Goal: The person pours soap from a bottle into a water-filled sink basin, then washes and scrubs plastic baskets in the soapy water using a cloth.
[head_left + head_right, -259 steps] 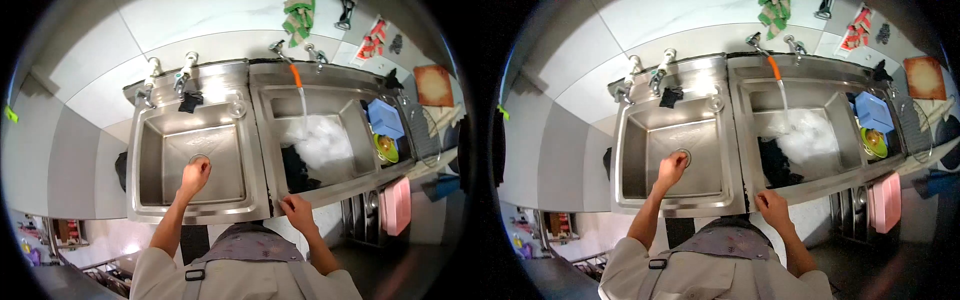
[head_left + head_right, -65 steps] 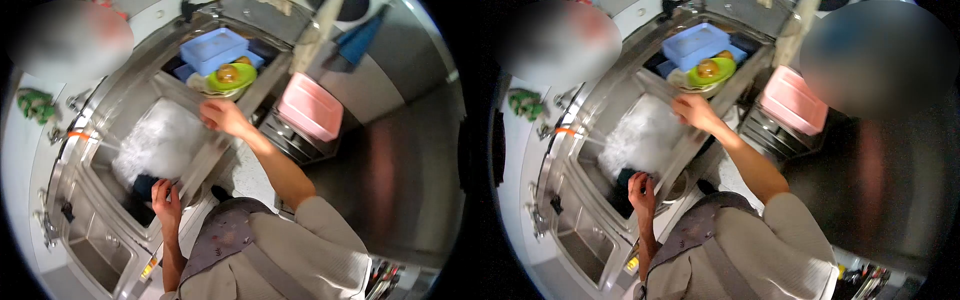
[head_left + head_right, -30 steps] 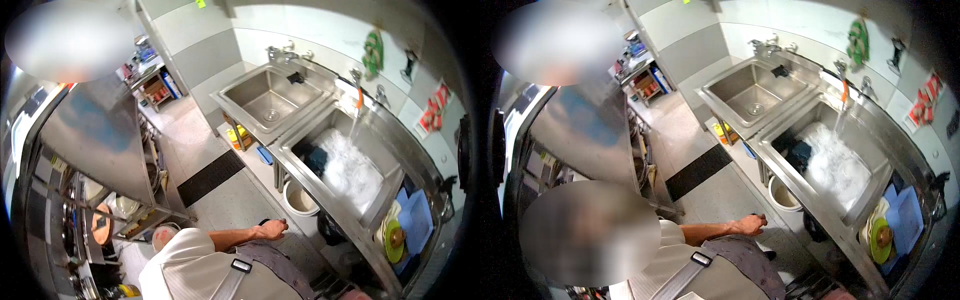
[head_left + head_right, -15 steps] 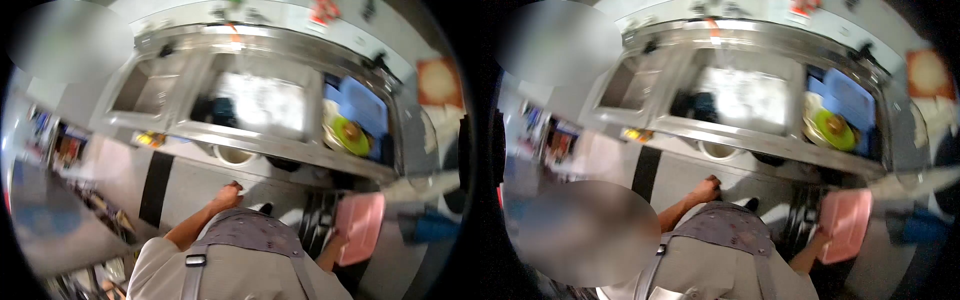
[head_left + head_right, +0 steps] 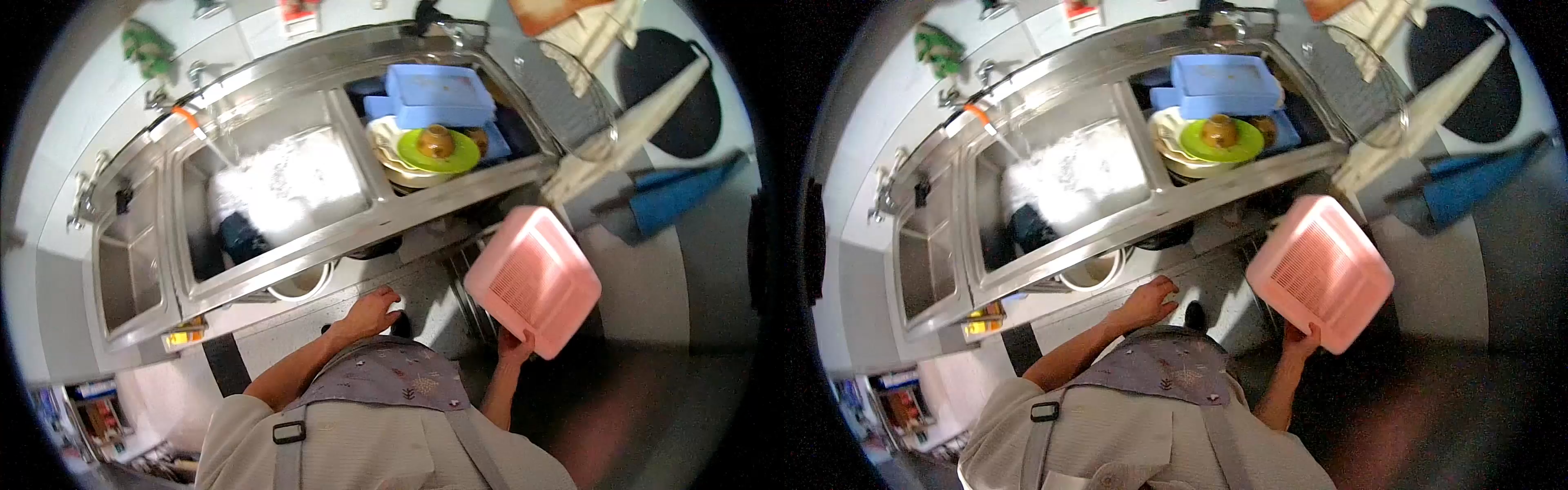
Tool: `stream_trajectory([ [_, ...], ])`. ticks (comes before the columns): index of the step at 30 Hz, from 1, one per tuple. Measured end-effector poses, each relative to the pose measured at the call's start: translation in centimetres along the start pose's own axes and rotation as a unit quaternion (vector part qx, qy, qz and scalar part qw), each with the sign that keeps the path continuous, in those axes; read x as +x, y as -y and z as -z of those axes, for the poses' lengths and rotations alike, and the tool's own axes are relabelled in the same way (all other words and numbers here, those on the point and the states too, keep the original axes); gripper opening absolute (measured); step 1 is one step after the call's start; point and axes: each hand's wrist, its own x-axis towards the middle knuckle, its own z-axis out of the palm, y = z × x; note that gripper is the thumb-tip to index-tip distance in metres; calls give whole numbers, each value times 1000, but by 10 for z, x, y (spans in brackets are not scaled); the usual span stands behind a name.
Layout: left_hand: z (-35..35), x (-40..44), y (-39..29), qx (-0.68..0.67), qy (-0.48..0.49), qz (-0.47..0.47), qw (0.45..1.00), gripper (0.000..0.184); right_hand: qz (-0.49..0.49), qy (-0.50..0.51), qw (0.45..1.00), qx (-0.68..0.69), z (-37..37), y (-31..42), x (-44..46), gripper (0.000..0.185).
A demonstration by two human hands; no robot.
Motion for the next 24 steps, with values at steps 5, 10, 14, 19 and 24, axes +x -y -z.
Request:
stream_trajectory([
  [5, 11, 11, -25, -45, 11, -55, 997, 31, 33, 35, 999, -6, -36, 5, -57, 54],
  [10, 40, 7, -35, -35, 36, -59, 997, 33, 64, 123, 990, 7, -91, 7, -98, 55],
  [14, 59, -17, -21, -8, -28, -101, 994, 35, 33, 246, 968, -43, -97, 2, -94, 57],
  [19, 96, -70, -1, -23, -120, -74, 990, 35, 15, 330, 942, -67, -174, -32, -131, 54],
  [24, 137, -135, 21, -39, -225, -45, 973, 31, -56, 381, 918, -94, -243, -98, -159, 64],
])
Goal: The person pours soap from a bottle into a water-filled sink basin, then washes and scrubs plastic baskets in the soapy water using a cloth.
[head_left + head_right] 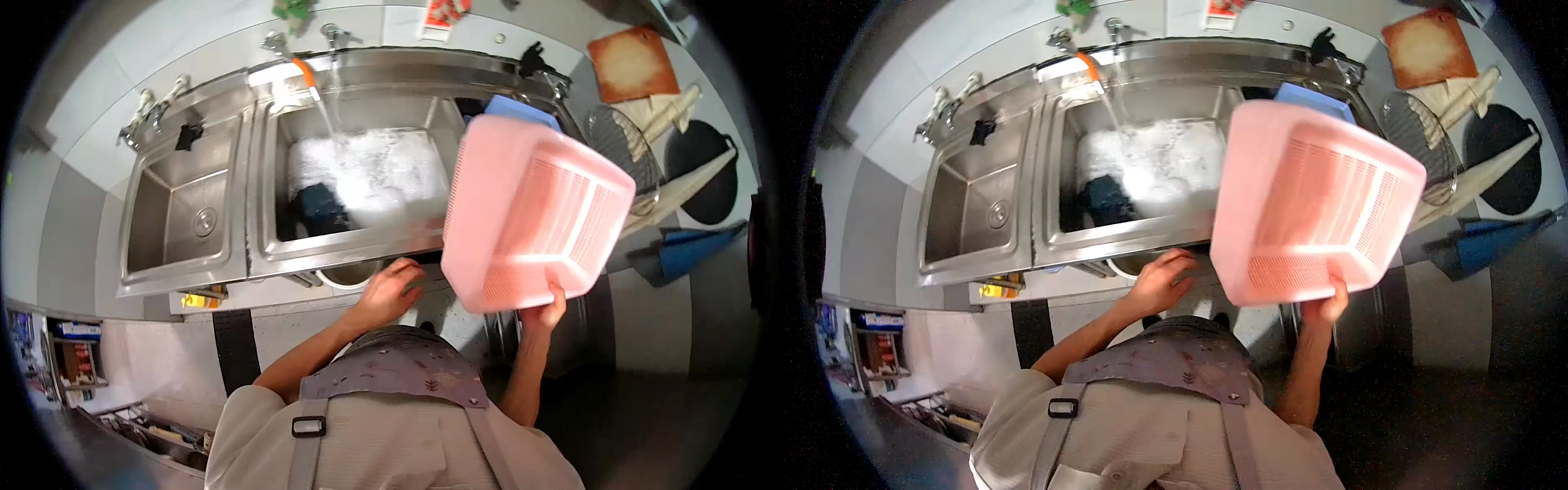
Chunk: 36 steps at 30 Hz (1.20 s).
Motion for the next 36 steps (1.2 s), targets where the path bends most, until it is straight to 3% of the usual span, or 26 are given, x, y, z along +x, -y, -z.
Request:
stream_trajectory([
  [1, 12, -9, 4, 7, -19, 17, 1000, 31, 17, -47, 999, -18, -45, -11, 0, 60],
  [3, 33, -31, 13, 30, -49, 36, 998, 30, -46, -93, 994, -32, -84, -33, 11, 54],
  [4, 45, -40, 13, 14, -73, 74, 995, 28, -82, -53, 995, -10, -101, -47, 21, 46],
  [5, 56, -51, 14, -3, -95, 112, 989, 27, -99, -74, 992, -24, -119, -58, 26, 41],
  [9, 82, -91, 33, 34, -175, 130, 975, 23, -200, 12, 979, -35, -194, -105, 42, 38],
  [11, 91, -107, 31, 35, -195, 146, 969, 23, -255, 4, 966, -37, -195, -139, 66, 39],
  [13, 99, -117, 27, -1, -218, 221, 951, 24, -308, -4, 951, -39, -205, -167, 84, 40],
  [15, 103, -124, 35, 16, -238, 209, 949, 24, -340, -35, 935, -100, -220, -192, 91, 45],
  [23, 121, -111, 42, 97, -309, 218, 921, 26, -363, -59, 917, -157, -215, -249, 123, 53],
  [29, 150, -57, 60, 143, -254, 196, 936, 24, -371, -66, 917, -133, -180, -270, 166, 57],
  [31, 160, -28, 83, 146, -147, 269, 941, 24, -437, -61, 871, -216, -176, -254, 172, 59],
  [32, 160, -16, 107, 179, -121, 252, 943, 26, -491, 50, 829, -264, -156, -246, 183, 54],
  [33, 158, -6, 132, 210, -95, 235, 944, 27, -489, 46, 830, -264, -160, -233, 179, 54],
  [35, 157, 24, 176, 266, 46, 292, 918, 33, -403, 233, 780, -418, -196, -183, 161, 46],
  [36, 151, 33, 203, 280, 81, 290, 911, 37, -354, 263, 785, -436, -203, -169, 160, 41],
])
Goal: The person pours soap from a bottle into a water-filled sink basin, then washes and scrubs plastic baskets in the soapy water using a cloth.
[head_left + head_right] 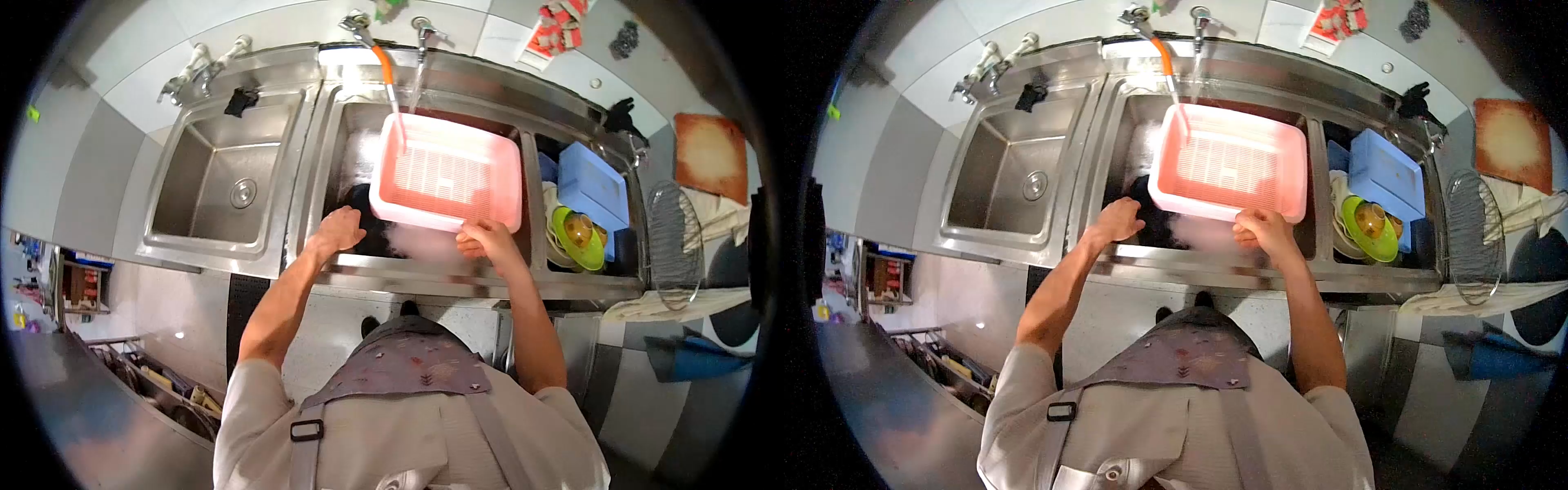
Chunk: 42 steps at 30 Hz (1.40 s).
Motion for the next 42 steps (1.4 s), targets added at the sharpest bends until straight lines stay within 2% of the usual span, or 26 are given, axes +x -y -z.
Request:
stream_trajectory([
  [1, -9, 21, 8, 27, 27, -9, 999, 41, 1, -8, 1000, 3, 7, -1, -4, 41],
  [3, -13, 51, 11, 32, 116, 26, 992, 55, 95, -148, 982, -67, 19, -4, -14, 41],
  [4, -27, 65, 18, 6, 88, 45, 995, 70, 92, -170, 980, -47, 26, -5, -22, 42],
  [5, -42, 76, 26, -12, 101, 66, 993, 76, 92, -172, 980, -49, 36, -10, -26, 42],
  [8, -69, 91, 33, 34, 76, 38, 996, 71, 75, -212, 973, -43, 59, -38, -38, 39],
  [10, -75, 98, 33, 95, 136, 49, 985, 54, 77, -229, 969, -49, 62, -45, -48, 38],
  [11, -79, 99, 33, 95, 136, 49, 985, 54, 79, -244, 965, -58, 64, -46, -51, 36],
  [14, -76, 84, 30, 100, 153, 66, 981, 28, 91, -232, 968, -37, 68, -52, -48, 35],
  [15, -69, 76, 25, 100, 155, 72, 980, 28, 89, -226, 969, -36, 68, -56, -45, 35],
  [17, -39, 57, 7, 76, 95, 29, 992, 27, 128, -216, 963, -95, 70, -61, -33, 36],
  [18, -1, 45, -16, 90, 126, 33, 987, 29, 122, -209, 966, -93, 66, -57, -31, 36],
  [19, 5, 42, -17, 48, 99, 30, 994, 29, 137, -203, 958, -149, 61, -49, -29, 36],
  [20, 22, 35, -28, 70, 116, 35, 990, 29, 154, -198, 946, -205, 57, -44, -25, 36],
  [22, 49, 17, -40, 94, 133, 43, 986, 30, 174, -201, 939, -216, 50, -49, -16, 36],
  [24, 62, -8, -39, 50, 54, -15, 997, 32, 194, -203, 932, -228, 41, -47, -10, 35],
  [25, 77, -19, -45, 51, 54, -13, 997, 32, 197, -197, 932, -230, 35, -41, -10, 35],
  [27, 110, -40, -62, -8, -42, -4, 999, 33, 198, -192, 932, -233, 32, -41, -11, 34],
  [29, 140, -54, -79, 9, -64, 0, 998, 32, 229, -179, 913, -285, 30, -43, -7, 33],
  [31, 162, -62, -98, -31, -155, -7, 987, 32, 234, -174, 911, -291, 24, -42, -10, 32],
  [33, 186, -68, -121, -51, -174, -8, 983, 30, 237, -176, 908, -296, 20, -41, -11, 31],
  [36, 206, -58, -140, -78, -254, -50, 963, 26, 246, -186, 906, -290, 19, -49, -16, 29],
  [42, 194, -14, -172, -104, -324, -90, 936, 32, 228, -205, 908, -286, 33, -61, -36, 29],
])
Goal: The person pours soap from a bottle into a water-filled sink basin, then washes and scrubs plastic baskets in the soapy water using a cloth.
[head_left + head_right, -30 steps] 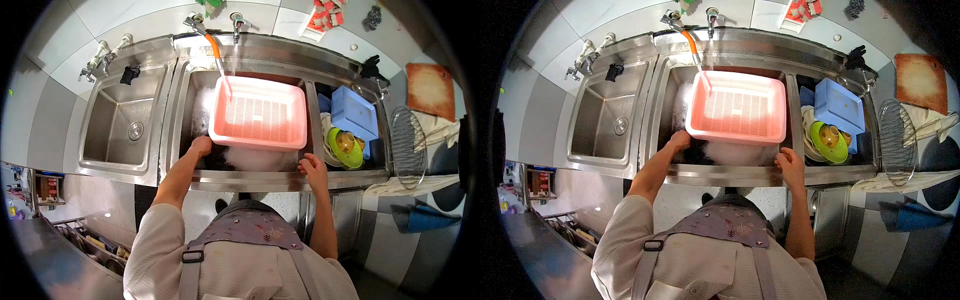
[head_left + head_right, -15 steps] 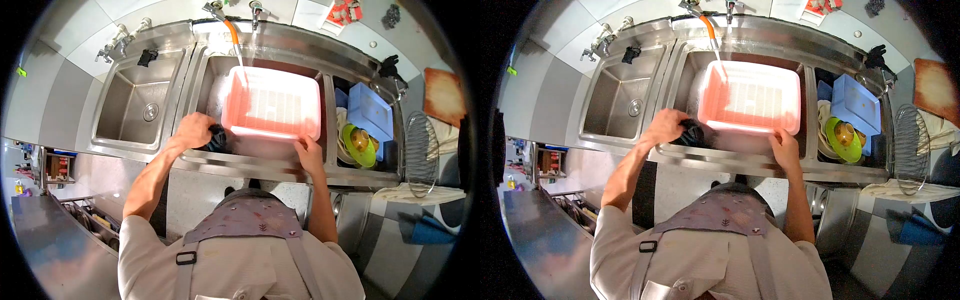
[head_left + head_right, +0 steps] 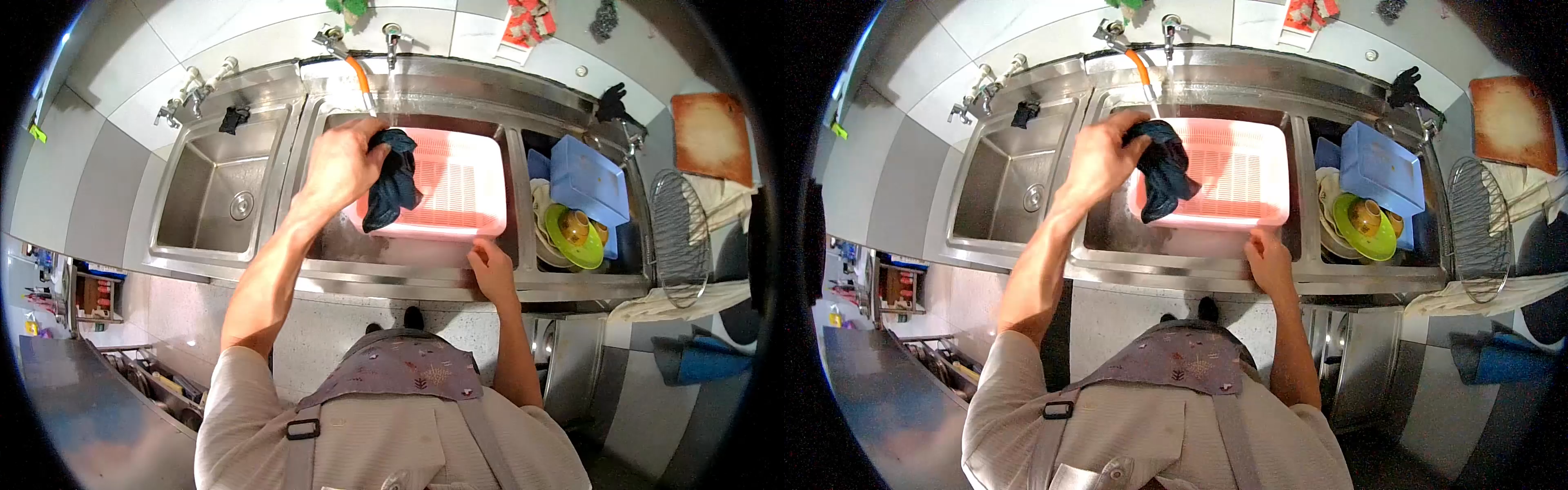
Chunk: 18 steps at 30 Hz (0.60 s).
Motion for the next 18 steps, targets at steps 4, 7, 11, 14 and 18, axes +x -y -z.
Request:
stream_trajectory([
  [4, -65, -12, 59, 53, 44, 44, 997, 55, -13, -43, 999, -22, 10, -23, -1, 32],
  [7, -114, -31, 122, 93, 86, 125, 984, 67, 5, -113, 990, -83, 16, -27, 17, 38],
  [11, -174, -56, 188, 67, 142, 263, 952, 73, -26, -124, 981, -145, -4, -62, 58, 64],
  [14, -209, -78, 223, -7, 138, 351, 926, 64, -142, -28, 981, -127, -11, -60, 78, 71],
  [18, -194, -86, 222, 34, 157, 362, 918, 59, -64, -28, 988, -137, -32, -81, 89, 67],
])
